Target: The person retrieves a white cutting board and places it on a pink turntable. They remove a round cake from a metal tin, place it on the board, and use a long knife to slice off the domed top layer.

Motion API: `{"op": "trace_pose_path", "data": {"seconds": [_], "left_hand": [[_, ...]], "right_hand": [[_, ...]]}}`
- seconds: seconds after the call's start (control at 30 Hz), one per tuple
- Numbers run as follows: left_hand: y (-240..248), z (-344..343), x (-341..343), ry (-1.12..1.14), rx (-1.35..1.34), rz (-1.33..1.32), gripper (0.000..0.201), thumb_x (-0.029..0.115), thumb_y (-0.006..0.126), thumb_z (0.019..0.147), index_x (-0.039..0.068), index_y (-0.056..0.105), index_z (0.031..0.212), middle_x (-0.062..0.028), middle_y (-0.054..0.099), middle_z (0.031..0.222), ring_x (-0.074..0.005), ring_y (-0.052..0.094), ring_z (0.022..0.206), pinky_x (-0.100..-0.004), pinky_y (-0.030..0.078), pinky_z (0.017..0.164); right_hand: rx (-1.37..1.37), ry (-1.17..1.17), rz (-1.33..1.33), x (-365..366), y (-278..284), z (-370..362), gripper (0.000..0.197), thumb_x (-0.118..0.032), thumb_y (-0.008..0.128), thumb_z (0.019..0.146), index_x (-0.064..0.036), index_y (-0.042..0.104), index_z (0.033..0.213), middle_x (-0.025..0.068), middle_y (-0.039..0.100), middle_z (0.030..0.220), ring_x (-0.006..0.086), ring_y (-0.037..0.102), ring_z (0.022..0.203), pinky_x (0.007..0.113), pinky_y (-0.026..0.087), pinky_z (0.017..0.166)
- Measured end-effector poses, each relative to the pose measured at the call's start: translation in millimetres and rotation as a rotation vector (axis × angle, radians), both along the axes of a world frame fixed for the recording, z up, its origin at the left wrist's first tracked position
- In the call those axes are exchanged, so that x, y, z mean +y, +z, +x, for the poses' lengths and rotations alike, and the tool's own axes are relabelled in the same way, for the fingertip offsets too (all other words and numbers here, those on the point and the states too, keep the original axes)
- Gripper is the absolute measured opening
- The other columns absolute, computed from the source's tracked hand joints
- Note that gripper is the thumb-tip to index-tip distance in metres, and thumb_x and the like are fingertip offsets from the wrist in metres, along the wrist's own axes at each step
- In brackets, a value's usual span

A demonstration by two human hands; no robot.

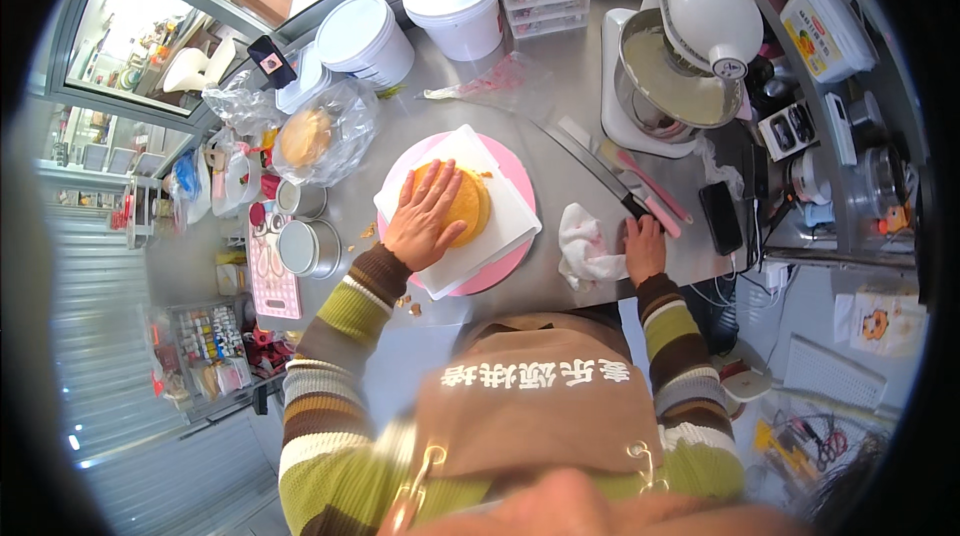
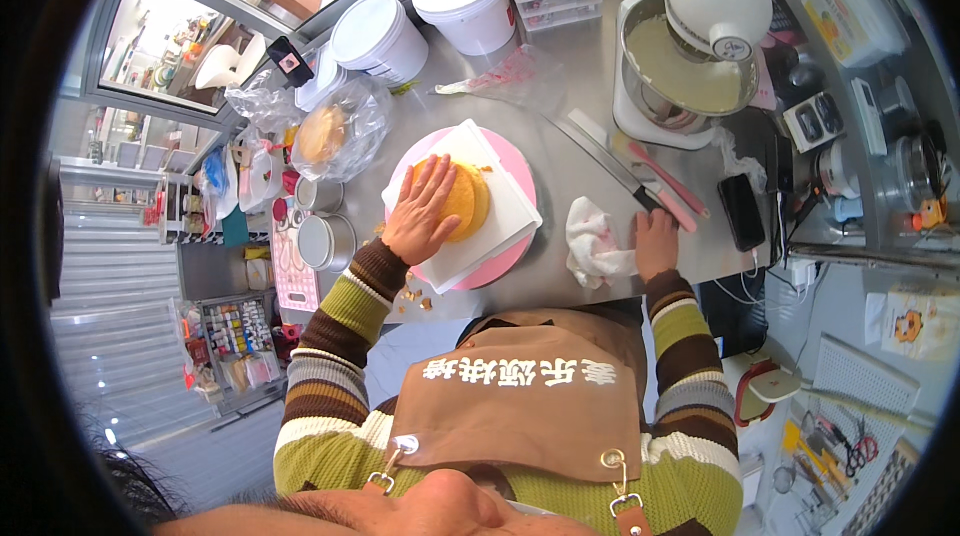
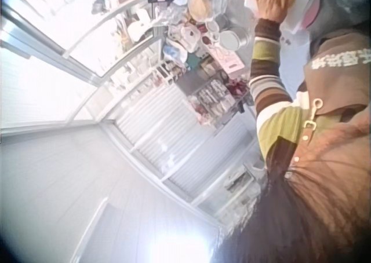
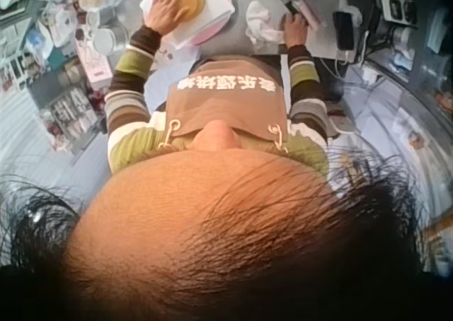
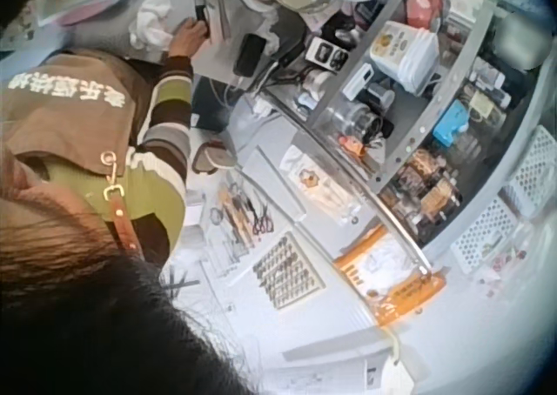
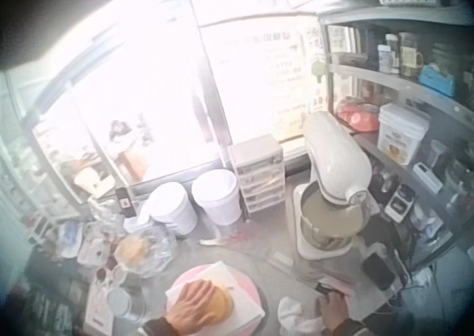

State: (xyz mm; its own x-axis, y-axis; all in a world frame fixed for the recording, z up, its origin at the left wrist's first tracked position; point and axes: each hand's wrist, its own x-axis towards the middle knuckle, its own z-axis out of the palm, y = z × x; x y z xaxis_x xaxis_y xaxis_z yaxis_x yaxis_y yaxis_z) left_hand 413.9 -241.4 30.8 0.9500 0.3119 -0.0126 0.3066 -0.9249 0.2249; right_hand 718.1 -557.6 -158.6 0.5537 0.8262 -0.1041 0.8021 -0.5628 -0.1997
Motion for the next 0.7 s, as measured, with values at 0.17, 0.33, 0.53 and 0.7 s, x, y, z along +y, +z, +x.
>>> {"op": "trace_pose_path", "data": {"seconds": [0.17,0.33,0.53,0.7], "left_hand": [[-5.8,0.6,4.3,-0.072,0.027,0.030,0.078,0.047,0.051,0.101,0.007,0.027,0.162,-0.0142,0.022,0.170,-0.0333,0.014,0.159,-0.0557,0.005,0.126],[-7.3,-1.0,6.4,-0.101,0.031,0.041,0.079,0.051,0.051,0.101,0.008,0.026,0.163,-0.0152,0.020,0.171,-0.0345,0.013,0.159,-0.0564,0.005,0.126],[-8.4,3.9,5.0,0.028,0.022,0.062,0.082,0.054,0.050,0.100,0.009,0.025,0.163,-0.0201,0.016,0.170,-0.0407,0.008,0.158,-0.0641,0.003,0.123],[-14.2,10.2,4.7,0.082,0.050,0.098,0.084,0.056,0.050,0.099,0.010,0.024,0.164,-0.0232,0.014,0.170,-0.0434,0.006,0.158,-0.0681,0.002,0.121]], "right_hand": [[-0.158,-0.048,0.062,-5.5,-10.7,8.2,0.048,-0.021,0.064,0.092,-0.0081,0.055,0.137,0.0130,0.054,0.124,0.0332,0.052,0.120,0.046,0.045,0.100],[-0.234,-0.064,-0.010,-5.3,-17.3,15.0,0.040,-0.019,0.058,0.095,-0.0082,0.056,0.133,0.0124,0.059,0.118,0.0324,0.055,0.116,0.045,0.047,0.098],[0.093,-0.108,-0.143,-4.3,1.0,1.7,0.034,-0.019,0.049,0.098,-0.0064,0.055,0.130,0.0191,0.065,0.116,0.0412,0.063,0.108,0.049,0.051,0.092],[0.379,-0.312,0.044,-48.9,67.0,-33.9,0.034,-0.032,0.050,0.103,-0.0055,0.053,0.123,0.0273,0.069,0.110,0.0497,0.064,0.101,0.056,0.051,0.088]]}}
